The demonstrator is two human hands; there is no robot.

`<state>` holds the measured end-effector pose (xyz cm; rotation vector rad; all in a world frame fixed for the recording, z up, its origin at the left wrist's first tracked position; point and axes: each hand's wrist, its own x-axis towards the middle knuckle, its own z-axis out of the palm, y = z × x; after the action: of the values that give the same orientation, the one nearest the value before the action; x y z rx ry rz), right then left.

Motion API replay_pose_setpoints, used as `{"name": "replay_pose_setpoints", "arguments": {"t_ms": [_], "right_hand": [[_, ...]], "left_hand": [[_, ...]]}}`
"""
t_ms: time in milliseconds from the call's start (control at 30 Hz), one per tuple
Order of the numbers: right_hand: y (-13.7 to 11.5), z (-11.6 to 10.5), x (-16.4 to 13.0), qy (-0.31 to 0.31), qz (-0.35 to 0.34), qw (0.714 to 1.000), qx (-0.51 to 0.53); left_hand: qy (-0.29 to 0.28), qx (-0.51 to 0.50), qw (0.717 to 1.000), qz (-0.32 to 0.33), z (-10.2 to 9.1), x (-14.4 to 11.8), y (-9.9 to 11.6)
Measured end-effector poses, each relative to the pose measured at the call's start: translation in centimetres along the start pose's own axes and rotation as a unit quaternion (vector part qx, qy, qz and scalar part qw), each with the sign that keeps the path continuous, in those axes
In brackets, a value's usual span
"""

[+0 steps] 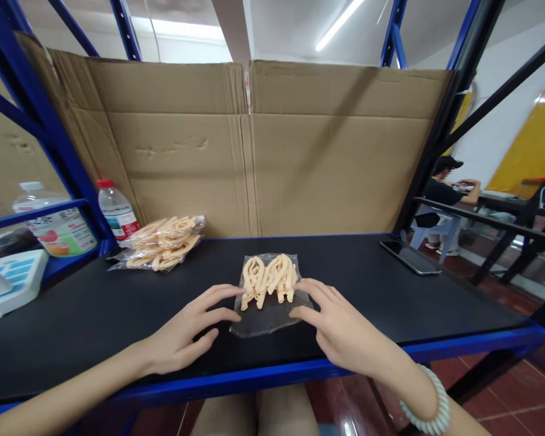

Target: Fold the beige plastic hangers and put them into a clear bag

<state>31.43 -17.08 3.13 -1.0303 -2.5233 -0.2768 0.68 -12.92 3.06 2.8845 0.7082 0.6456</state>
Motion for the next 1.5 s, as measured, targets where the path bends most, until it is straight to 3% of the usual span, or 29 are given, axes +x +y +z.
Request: {"name": "replay_pose_setpoints", "arguments": {"t_ms": [100, 200, 267, 367, 500, 600, 667, 833, 1000, 1100, 1233, 1367, 1500], "right_hand": [[1.9, 1.0, -0.7, 0.045, 0.036, 0.997, 0.051], [2.5, 2.9, -0.4, 0.102, 0.106, 0.976, 0.161], [2.0, 3.6, -0.3, 0.128, 0.151, 0.953, 0.231], [0.3, 3.5, -0.8, 0.156, 0.212, 0.917, 0.299], [-2.0, 3.2, -1.8, 0.140, 0.245, 0.887, 0.366], [-2.8, 3.9, -2.0, 0.153, 0.272, 0.877, 0.364], [-3.0, 4.8, -2.0, 0.177, 0.287, 0.887, 0.315], [-3.1, 6.2, -2.2, 0.185, 0.223, 0.939, 0.184], [-3.3, 5.5, -3.4, 0.148, 0.152, 0.969, 0.125], [-3.1, 5.2, -4.6, 0.127, 0.110, 0.985, 0.036], [-2.5, 5.9, -5.9, 0.151, 0.047, 0.987, -0.020], [-2.8, 6.3, -6.2, 0.213, 0.037, 0.975, 0.051], [-4.0, 4.9, -5.7, 0.263, 0.021, 0.960, 0.099]], "left_hand": [[0.023, 0.029, 0.999, -0.037, 0.3, -0.2, 0.3], [0.047, 0.042, 0.997, -0.041, 1.5, 0.4, 0.7], [0.070, 0.008, 0.996, -0.063, 2.2, 0.5, 1.2], [0.125, -0.081, 0.976, -0.156, 2.6, -0.1, 2.8], [0.176, -0.116, 0.950, -0.232, 2.9, -1.4, 5.4], [0.209, -0.085, 0.942, -0.249, 3.5, -1.8, 6.3], [0.210, -0.063, 0.943, -0.250, 4.2, -1.8, 6.2], [0.206, 0.059, 0.950, -0.226, 5.5, -1.9, 5.6], [0.198, 0.171, 0.950, -0.168, 5.3, -2.5, 6.2], [0.198, 0.203, 0.953, -0.112, 5.0, -3.3, 6.5], [0.178, 0.187, 0.963, -0.082, 5.6, -4.2, 6.7], [0.232, 0.172, 0.954, -0.078, 7.1, -4.8, 6.6], [0.286, 0.140, 0.946, -0.055, 7.5, -5.5, 6.6]]}}
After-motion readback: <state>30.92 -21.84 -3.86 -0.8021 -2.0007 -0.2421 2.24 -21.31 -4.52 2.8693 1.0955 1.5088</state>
